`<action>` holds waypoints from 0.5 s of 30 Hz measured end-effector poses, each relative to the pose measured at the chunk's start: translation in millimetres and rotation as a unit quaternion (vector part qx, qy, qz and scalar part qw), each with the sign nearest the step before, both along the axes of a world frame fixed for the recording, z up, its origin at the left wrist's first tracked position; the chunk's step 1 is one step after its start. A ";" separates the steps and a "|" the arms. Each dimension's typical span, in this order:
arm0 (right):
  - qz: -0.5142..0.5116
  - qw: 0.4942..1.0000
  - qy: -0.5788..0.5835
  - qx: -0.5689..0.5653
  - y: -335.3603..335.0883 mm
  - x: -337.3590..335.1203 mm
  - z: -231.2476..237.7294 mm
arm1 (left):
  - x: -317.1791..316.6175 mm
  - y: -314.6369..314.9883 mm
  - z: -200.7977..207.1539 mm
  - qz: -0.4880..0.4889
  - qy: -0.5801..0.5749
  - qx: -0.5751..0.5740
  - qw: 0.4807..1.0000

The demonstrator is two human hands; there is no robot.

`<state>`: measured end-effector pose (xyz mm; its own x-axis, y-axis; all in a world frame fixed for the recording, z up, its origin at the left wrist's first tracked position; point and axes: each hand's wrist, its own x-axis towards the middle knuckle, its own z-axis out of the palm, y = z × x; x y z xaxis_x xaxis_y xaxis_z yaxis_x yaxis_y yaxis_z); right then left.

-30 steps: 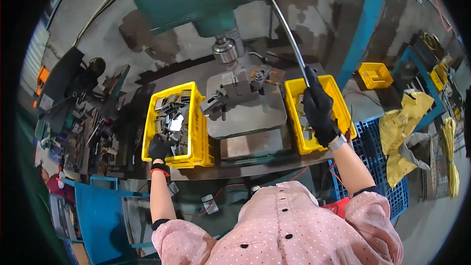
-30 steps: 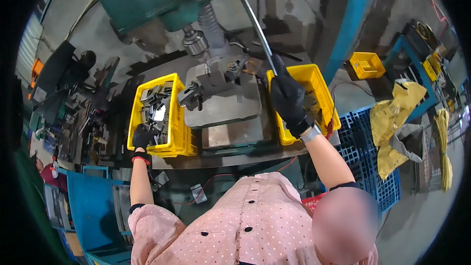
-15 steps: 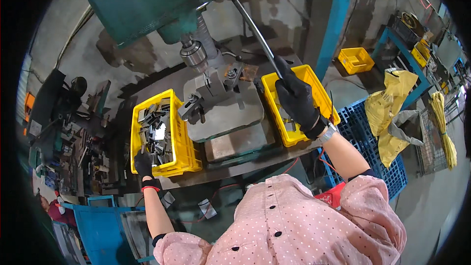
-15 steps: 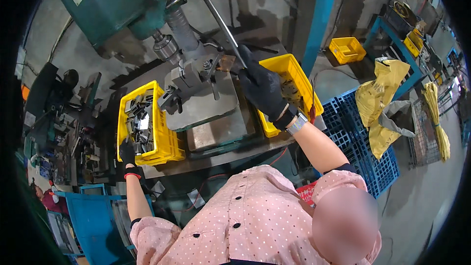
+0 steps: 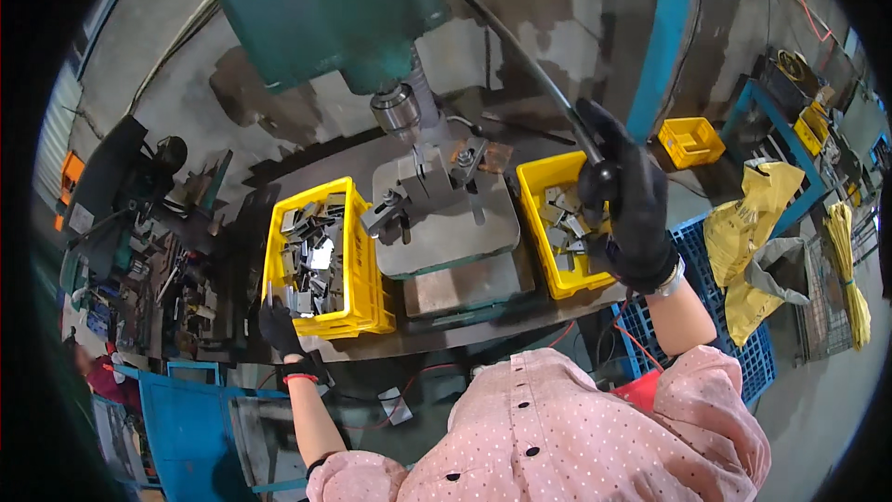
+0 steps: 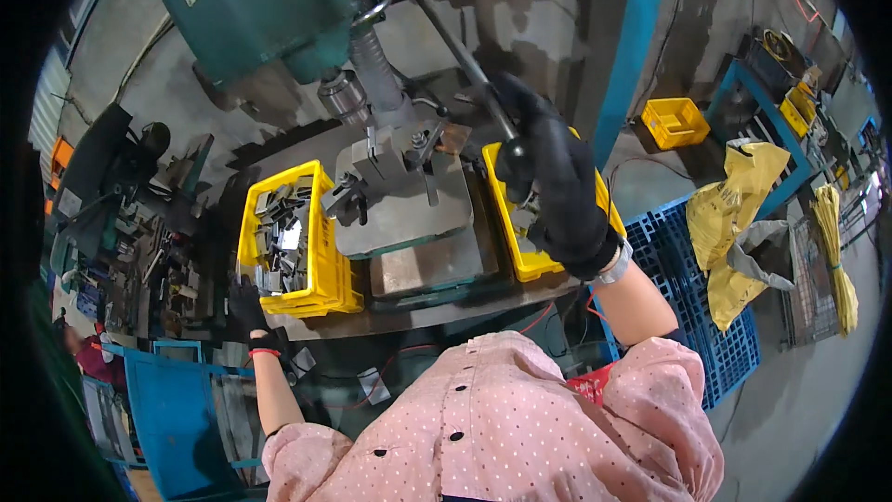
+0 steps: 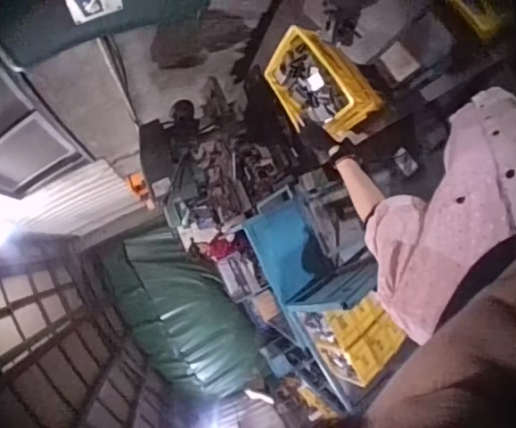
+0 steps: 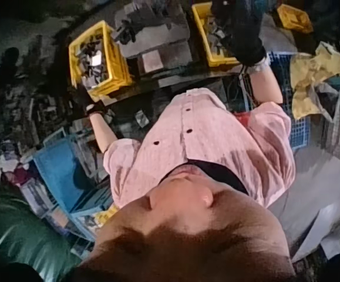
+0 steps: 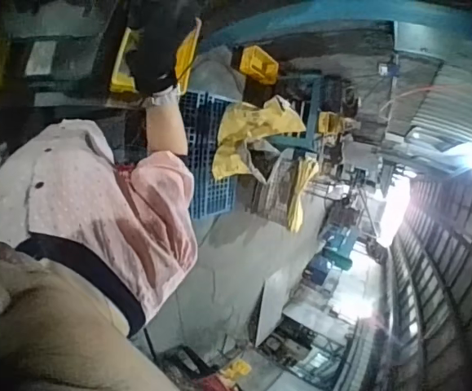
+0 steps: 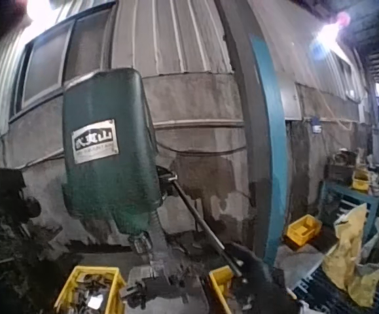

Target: Operating a drill press to create holes in metal workpieces and sorting them into bins.

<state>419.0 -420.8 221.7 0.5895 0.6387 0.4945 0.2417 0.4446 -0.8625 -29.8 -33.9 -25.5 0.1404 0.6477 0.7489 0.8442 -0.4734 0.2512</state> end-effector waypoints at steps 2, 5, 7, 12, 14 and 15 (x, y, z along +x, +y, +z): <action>-0.059 0.996 -0.062 -0.011 9.7 20.9 -18.2 | 7.1 -16.9 5.9 -0.012 -0.185 -0.132 0.974; -0.067 0.983 -0.163 -0.058 28.9 71.0 -71.0 | 38.5 -48.9 24.9 -0.054 -0.379 -0.195 0.903; -0.038 0.976 -0.191 -0.092 46.6 93.6 -107.0 | 60.6 -75.1 47.1 -0.075 -0.451 -0.187 0.870; -0.326 0.406 -0.827 -0.212 98.5 90.3 -111.3 | 40.9 -96.0 35.9 -0.070 -0.429 -0.221 0.873; -0.328 0.413 -0.841 -0.119 110.4 73.0 -104.4 | 42.1 -108.7 31.5 -0.062 -0.447 -0.199 0.870; -0.277 0.589 -0.755 -0.077 108.1 61.1 -95.7 | 43.2 -113.2 28.8 -0.066 -0.470 -0.192 0.859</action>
<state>480.1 -312.7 126.0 -0.3104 0.6606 0.6835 0.8560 -0.1184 0.5032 13.4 -147.1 3.3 -0.3182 0.8970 0.3068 0.1275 -0.2802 0.9514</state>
